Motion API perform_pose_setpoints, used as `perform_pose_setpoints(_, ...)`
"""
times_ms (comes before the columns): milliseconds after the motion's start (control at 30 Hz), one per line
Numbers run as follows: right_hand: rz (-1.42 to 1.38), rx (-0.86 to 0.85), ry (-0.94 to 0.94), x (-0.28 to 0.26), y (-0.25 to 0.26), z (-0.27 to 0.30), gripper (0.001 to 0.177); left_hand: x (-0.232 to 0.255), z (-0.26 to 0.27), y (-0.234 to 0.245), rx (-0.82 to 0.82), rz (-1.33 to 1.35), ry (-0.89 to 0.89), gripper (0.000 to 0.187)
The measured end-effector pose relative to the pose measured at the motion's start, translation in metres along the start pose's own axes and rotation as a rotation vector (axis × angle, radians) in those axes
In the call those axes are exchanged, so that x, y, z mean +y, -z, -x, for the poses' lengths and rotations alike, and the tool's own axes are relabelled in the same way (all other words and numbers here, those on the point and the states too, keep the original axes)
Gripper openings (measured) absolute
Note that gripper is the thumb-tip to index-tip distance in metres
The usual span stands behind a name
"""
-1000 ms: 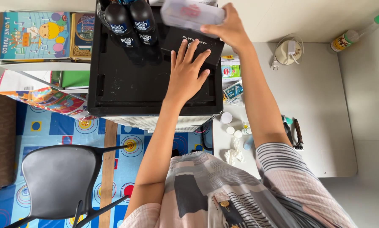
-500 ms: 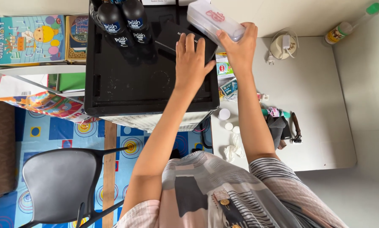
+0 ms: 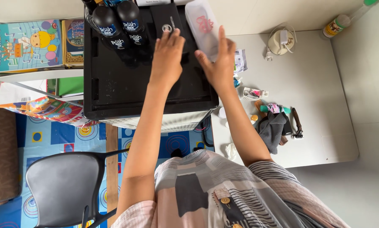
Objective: The person organizes a cluttered desk by picking up various items including a phone box, plastic container, bottles, packets, and a cloth, then places them on a black tray. They wipe the desk surface with a cloth and continue arranging items on the tray.
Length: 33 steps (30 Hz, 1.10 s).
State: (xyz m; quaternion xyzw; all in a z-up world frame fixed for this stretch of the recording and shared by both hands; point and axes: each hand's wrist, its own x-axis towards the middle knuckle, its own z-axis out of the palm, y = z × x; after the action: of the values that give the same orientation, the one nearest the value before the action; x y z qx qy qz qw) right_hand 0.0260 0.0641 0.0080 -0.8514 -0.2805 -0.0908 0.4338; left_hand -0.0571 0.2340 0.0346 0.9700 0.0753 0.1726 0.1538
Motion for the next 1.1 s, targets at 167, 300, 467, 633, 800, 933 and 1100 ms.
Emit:
perform_pose_setpoints(167,0.174,-0.149,0.062,-0.017,0.001,0.001,0.101,-0.006,0.007,0.001,0.096,-0.001,0.085,0.039)
perform_pose_setpoints(300,0.336,-0.221,0.03,-0.03,-0.007,-0.009,0.087,-0.007,0.011,-0.011,0.062,-0.12,0.149,0.058)
perform_pose_setpoints(467,0.304,-0.273,0.065,-0.038,-0.006,-0.021,0.069,-0.007,0.011,-0.016,0.055,-0.164,0.189,0.062)
perform_pose_setpoints(633,0.288,-0.285,0.098,-0.04,0.001,-0.022,0.059,-0.003,0.011,-0.018,0.086,-0.231,0.212,0.063)
perform_pose_setpoints(800,0.237,-0.284,0.159,-0.043,0.007,-0.021,0.053,0.002,0.011,-0.014,0.059,-0.218,0.283,0.064)
perform_pose_setpoints(933,0.254,-0.298,0.153,-0.038,0.004,-0.02,0.054,-0.001,0.012,-0.019,0.068,-0.239,0.28,0.067)
perform_pose_setpoints(1100,0.249,-0.301,0.137,-0.037,0.002,-0.02,0.055,0.0,0.011,-0.02,0.083,-0.258,0.281,0.061)
